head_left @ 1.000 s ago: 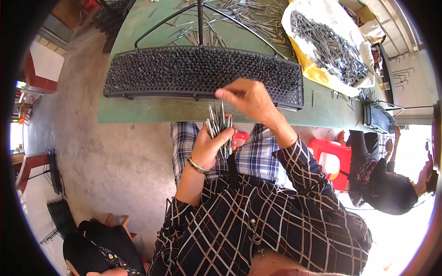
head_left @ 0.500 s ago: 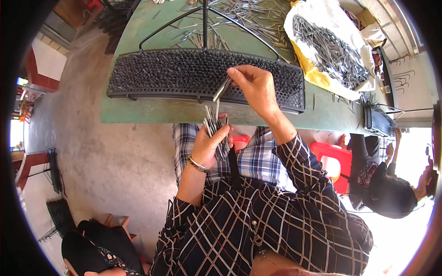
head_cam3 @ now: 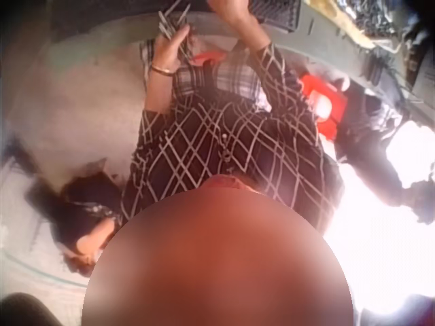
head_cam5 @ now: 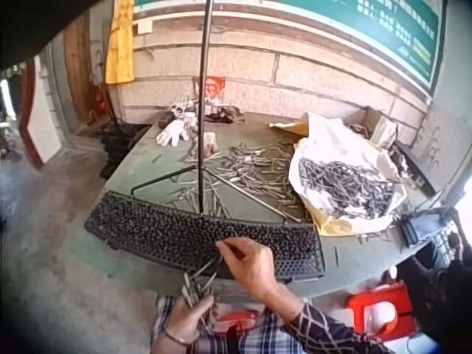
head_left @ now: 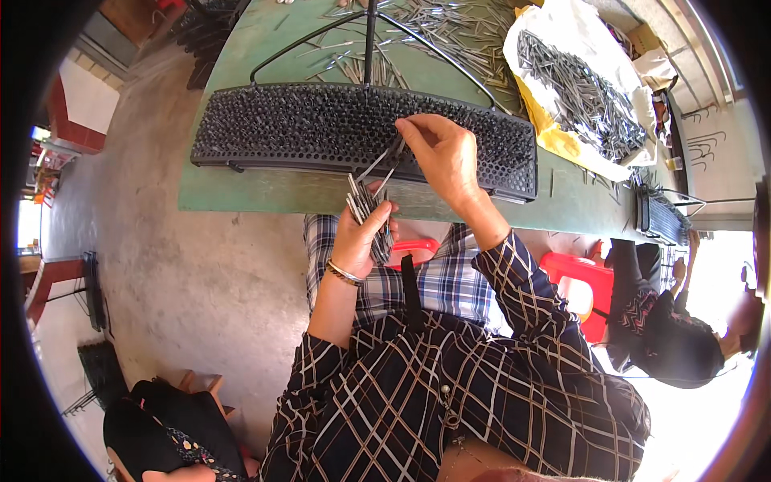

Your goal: Inserting small metal pins into a grid-like base plate.

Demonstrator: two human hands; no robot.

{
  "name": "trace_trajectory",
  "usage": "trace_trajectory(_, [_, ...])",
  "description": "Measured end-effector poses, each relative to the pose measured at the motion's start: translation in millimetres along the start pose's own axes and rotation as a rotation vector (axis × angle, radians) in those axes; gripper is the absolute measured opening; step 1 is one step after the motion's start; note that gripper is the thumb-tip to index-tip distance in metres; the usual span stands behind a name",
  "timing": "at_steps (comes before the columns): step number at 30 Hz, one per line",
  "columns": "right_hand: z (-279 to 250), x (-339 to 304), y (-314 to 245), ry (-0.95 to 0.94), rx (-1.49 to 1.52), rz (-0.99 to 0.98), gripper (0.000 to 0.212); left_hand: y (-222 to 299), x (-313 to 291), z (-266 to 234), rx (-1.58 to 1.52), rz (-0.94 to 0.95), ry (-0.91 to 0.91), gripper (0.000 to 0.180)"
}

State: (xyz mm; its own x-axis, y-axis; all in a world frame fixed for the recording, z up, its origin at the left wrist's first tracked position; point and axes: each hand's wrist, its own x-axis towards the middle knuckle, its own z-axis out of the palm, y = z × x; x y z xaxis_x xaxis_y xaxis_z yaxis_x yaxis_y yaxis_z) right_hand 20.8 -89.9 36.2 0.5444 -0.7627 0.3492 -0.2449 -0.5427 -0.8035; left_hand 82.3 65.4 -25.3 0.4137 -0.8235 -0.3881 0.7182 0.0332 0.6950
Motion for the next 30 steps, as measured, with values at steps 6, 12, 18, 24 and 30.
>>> trace_trajectory(6, [5,-5,2,0.031,-0.086,-0.122,0.016,-6,4,-6,-0.067,0.076,0.041,0.039])
trace_trajectory(12, [7,-8,-2,0.043,-0.067,-0.143,0.013,-5,10,-3,-0.160,0.098,0.141,0.017])
trace_trajectory(18, [18,-12,3,0.030,-0.055,-0.209,0.012,-6,18,-5,-0.239,0.069,0.178,0.020])
trace_trajectory(24, [20,-9,11,-0.016,-0.058,-0.296,0.013,-1,26,-7,-0.316,-0.011,0.228,0.026])
trace_trajectory(30, [19,-7,11,-0.017,-0.183,-0.433,0.013,-2,28,-11,-0.341,-0.044,0.259,0.021])
